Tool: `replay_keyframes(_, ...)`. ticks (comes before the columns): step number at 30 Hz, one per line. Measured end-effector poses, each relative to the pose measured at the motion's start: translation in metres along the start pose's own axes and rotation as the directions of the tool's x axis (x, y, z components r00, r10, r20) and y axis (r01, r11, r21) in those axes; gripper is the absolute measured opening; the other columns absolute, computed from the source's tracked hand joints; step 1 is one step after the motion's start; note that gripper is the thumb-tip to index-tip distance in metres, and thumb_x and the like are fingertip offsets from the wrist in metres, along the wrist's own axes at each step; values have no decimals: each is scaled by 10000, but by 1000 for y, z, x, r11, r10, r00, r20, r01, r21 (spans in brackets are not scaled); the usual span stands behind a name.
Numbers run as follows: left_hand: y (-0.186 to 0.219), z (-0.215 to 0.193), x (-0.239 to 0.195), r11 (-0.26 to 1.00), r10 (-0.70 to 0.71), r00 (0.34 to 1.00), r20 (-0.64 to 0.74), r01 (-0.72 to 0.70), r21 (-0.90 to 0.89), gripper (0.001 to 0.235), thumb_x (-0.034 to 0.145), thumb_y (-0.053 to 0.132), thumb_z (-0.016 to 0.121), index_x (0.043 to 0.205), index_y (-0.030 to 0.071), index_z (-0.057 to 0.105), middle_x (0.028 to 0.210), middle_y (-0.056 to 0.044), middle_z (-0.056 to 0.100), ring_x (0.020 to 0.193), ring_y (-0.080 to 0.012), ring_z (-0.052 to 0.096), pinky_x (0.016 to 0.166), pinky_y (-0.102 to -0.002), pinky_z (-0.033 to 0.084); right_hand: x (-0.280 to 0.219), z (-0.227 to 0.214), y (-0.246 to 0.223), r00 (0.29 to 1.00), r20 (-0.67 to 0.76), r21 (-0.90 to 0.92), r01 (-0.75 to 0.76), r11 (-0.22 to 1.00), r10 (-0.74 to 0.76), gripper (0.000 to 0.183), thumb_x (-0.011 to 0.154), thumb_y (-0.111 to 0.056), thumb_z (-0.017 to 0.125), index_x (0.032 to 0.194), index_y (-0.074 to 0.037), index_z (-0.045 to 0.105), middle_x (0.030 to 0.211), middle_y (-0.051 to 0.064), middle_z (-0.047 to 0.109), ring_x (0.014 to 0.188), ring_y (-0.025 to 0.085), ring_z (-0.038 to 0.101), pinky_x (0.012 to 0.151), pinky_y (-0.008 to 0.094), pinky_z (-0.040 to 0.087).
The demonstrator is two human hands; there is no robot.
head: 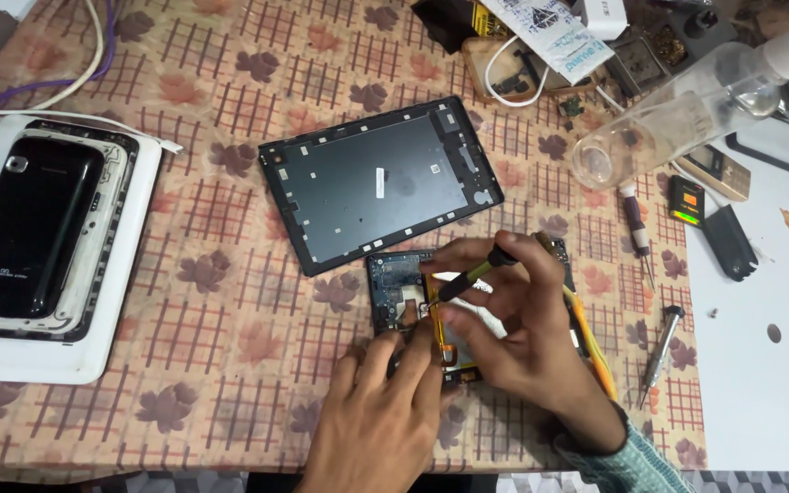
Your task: The person disassembles a tablet by unscrewing the back cover and removing internal components. They use a screwdriver to remove screws and a prying tool to detach the battery and other parts.
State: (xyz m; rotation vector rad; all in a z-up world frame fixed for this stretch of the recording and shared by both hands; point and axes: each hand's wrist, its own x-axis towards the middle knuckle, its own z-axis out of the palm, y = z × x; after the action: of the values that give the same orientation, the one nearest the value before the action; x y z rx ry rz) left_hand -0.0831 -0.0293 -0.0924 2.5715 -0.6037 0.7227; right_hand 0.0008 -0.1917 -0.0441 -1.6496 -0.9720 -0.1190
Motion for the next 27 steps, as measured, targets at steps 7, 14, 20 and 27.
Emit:
replay_keyframes(7,-15,-3,2,985,-26,999,-43,18,-171,313,939,242,702,1045,-49,751,1182,-154,723,1102,-296,612,902,-460,533,-3,1,8,986,-164,-42,-26,999,18,865,953,189,669,1561,-189,183,1208,209,583,1068,301,734,932,423,704)
replay_keyframes(14,-15,-26,17,893,-269,957,-104,207,-400,335,858,167,773,1106,-58,752,1079,-139,769,888,-243,714,758,-383,577,-7,-9,0,965,-238,111,-86,990,110,926,944,163,687,1593,-207,140,1170,204,591,1020,304,741,909,435,691)
replay_keyframes(20,-12,-33,33,817,-358,933,-28,299,-492,178,862,179,783,968,36,783,902,-84,801,793,-236,720,682,-362,558,-7,-10,-7,961,-242,200,-86,976,134,966,922,149,712,1607,-208,133,1136,194,607,1012,302,737,894,444,689)
replay_keyframes(27,-32,-37,39,924,-302,952,-54,278,-264,120,940,139,706,984,99,811,906,-72,793,612,-152,697,515,-300,565,-5,-14,-15,926,-361,128,-64,990,107,928,942,131,709,1598,-199,140,1109,197,640,1028,297,748,926,460,710)
